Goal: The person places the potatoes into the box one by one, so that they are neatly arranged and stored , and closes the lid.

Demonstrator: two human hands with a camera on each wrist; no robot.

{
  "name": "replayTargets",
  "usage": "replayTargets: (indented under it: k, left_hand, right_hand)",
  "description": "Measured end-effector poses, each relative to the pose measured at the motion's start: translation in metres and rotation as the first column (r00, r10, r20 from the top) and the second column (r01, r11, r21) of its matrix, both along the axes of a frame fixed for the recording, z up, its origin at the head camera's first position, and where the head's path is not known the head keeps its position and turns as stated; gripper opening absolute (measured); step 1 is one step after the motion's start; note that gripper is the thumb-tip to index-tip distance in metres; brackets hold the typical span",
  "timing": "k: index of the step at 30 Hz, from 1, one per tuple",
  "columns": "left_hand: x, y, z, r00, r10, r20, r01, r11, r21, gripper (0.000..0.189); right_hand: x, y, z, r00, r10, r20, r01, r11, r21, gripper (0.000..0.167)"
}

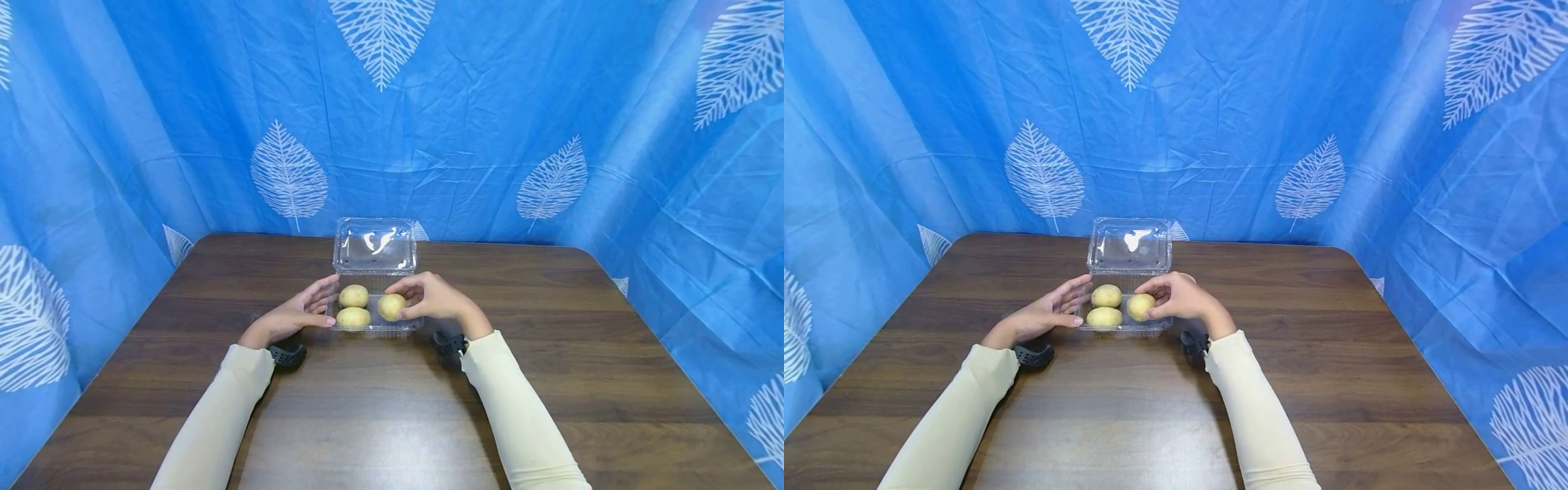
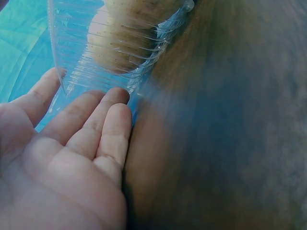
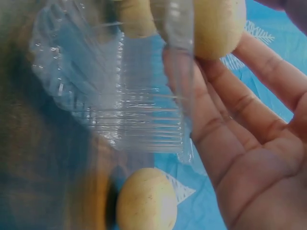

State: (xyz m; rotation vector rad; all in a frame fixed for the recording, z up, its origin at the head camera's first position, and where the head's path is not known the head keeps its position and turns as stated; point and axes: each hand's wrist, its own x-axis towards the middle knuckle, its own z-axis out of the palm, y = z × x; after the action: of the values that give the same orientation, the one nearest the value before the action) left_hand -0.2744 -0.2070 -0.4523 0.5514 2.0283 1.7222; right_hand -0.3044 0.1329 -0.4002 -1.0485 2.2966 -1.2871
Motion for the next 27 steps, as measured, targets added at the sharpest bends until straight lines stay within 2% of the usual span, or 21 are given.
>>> replayTargets:
  k: [4, 8, 14, 19, 27]
  left_hand:
    - [0.001, 0.000, 0.000, 1.000, 0.003, 0.003, -0.003, 1.000, -0.005, 0.100]
    - [0.002, 0.001, 0.000, 1.000, 0.008, 0.006, -0.008, 1.000, -0.013, 0.099]
    - [0.000, 0.000, 0.000, 1.000, 0.014, 0.001, -0.014, 1.000, -0.021, 0.099]
    - [-0.002, 0.000, -0.001, 1.000, 0.007, 0.000, -0.007, 1.000, -0.014, 0.099]
    - [-0.001, 0.000, 0.001, 1.000, 0.001, 0.000, -0.001, 1.000, 0.004, 0.100]
  right_hand:
    - [-0.004, -0.004, 0.003, 0.998, 0.047, 0.030, -0.049, 0.998, 0.048, 0.043]
    - [-0.009, -0.008, 0.003, 0.997, 0.059, 0.045, -0.064, 0.991, 0.115, 0.042]
    - [-0.016, -0.014, 0.004, 0.993, 0.110, 0.050, -0.116, 0.983, 0.142, 0.041]
    - [-0.015, -0.017, 0.005, 0.992, 0.104, 0.072, -0.116, 0.976, 0.185, 0.040]
    - [-0.013, -0.021, 0.009, 0.992, 0.111, 0.060, -0.122, 0.965, 0.232, 0.036]
